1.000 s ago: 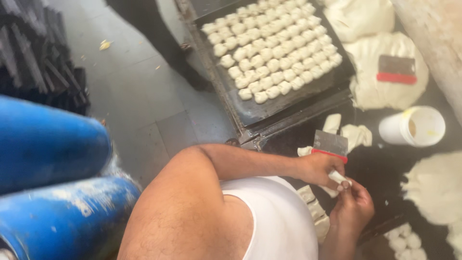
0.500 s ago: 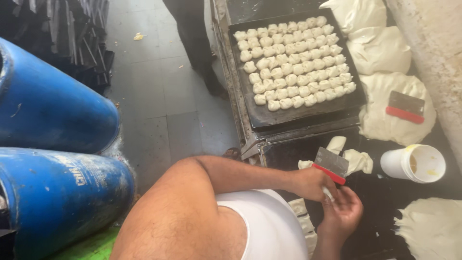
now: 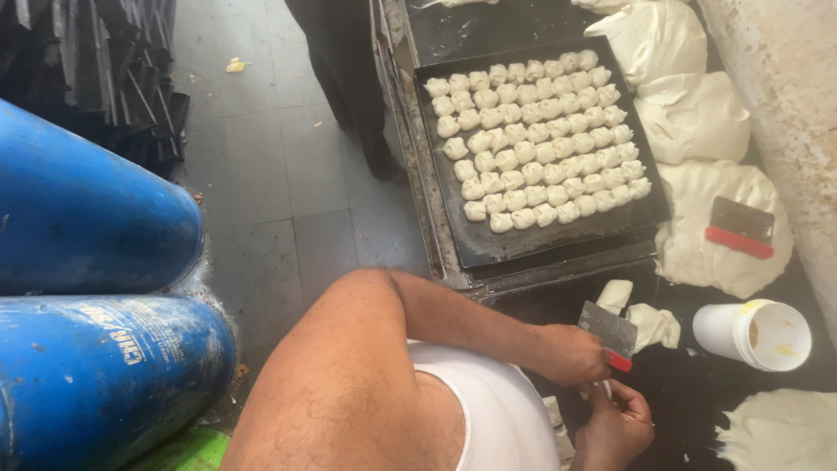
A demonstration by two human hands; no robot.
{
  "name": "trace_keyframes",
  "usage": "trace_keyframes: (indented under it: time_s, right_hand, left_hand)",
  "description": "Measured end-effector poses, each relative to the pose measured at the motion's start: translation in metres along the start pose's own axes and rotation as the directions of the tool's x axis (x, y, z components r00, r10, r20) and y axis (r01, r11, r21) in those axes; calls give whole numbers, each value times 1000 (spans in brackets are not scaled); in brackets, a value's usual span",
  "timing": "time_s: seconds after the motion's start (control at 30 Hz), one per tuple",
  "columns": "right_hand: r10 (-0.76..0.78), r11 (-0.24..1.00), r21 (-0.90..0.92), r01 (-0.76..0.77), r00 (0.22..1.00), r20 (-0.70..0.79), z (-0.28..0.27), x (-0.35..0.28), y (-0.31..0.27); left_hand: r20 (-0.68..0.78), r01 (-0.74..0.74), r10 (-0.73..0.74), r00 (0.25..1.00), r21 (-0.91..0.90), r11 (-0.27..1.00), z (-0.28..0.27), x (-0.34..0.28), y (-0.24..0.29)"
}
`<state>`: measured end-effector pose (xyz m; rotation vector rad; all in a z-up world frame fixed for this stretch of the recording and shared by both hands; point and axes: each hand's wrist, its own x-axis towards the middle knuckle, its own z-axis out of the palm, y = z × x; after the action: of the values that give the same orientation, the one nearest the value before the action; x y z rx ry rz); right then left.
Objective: The person cuts a long strip of dough into small pieces using a bench scraper and then rolls each piece into a ball by hand. The finished dough balls are placed in neat rows on a metal tray. The process is repeated continuously throughout the clip.
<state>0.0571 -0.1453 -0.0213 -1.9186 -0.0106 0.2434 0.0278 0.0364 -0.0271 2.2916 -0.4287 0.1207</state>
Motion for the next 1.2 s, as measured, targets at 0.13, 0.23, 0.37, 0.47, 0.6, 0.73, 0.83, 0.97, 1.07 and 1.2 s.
trace_keyframes:
  time_s: [0.13,0.23,0.37,0.47,0.6,0.73,0.83,0.97,1.07,1.2]
  right_hand:
    - [182,983,-37,-179,947,266,-28,14,1]
    - [360,929,-62,-365,851,382,-57,38,7]
    - [379,919,-25,-393,863,334,-84,48,24]
    - [330,942,-36,-335,898,289,-100,42,33]
    - [189,982,-32,-187,943,275,-74,14,35]
    - [-3,993,-117,33,970,241,-59,-7,1]
    - [-51,889,-436,138,977,206,-55,-18,-32]
    - [-519,564,-584,584,801,299,-63,-30,-47]
    - [-807,71,-614,786,407,427,-52,-39,-29]
    - [-776,51,-646,761,437,454,-35,-48,-24]
  left_hand:
    - [-31,-12,11,999,-17,1000,31,-12,-25]
    - [149,393,-371,917,-161,905,43,-13,-54]
    - [237,623,-584,776,-428,655,55,-16,-65]
    - [124,458,-441,889,-262,850,43,-34,-36]
    - [-94,268,-293,951,-216,939,15,-34,24]
    - [-175,180,-195,965,-99,979,13,-28,61]
    - [-157,180,-186,970,-52,982,12,-24,65]
    - [-241,141,-264,934,-429,892,20,-13,53]
    - [172,361,-483,858,-872,331,30,2,37]
    - [516,514,-357,779,-851,-109,31,14,12]
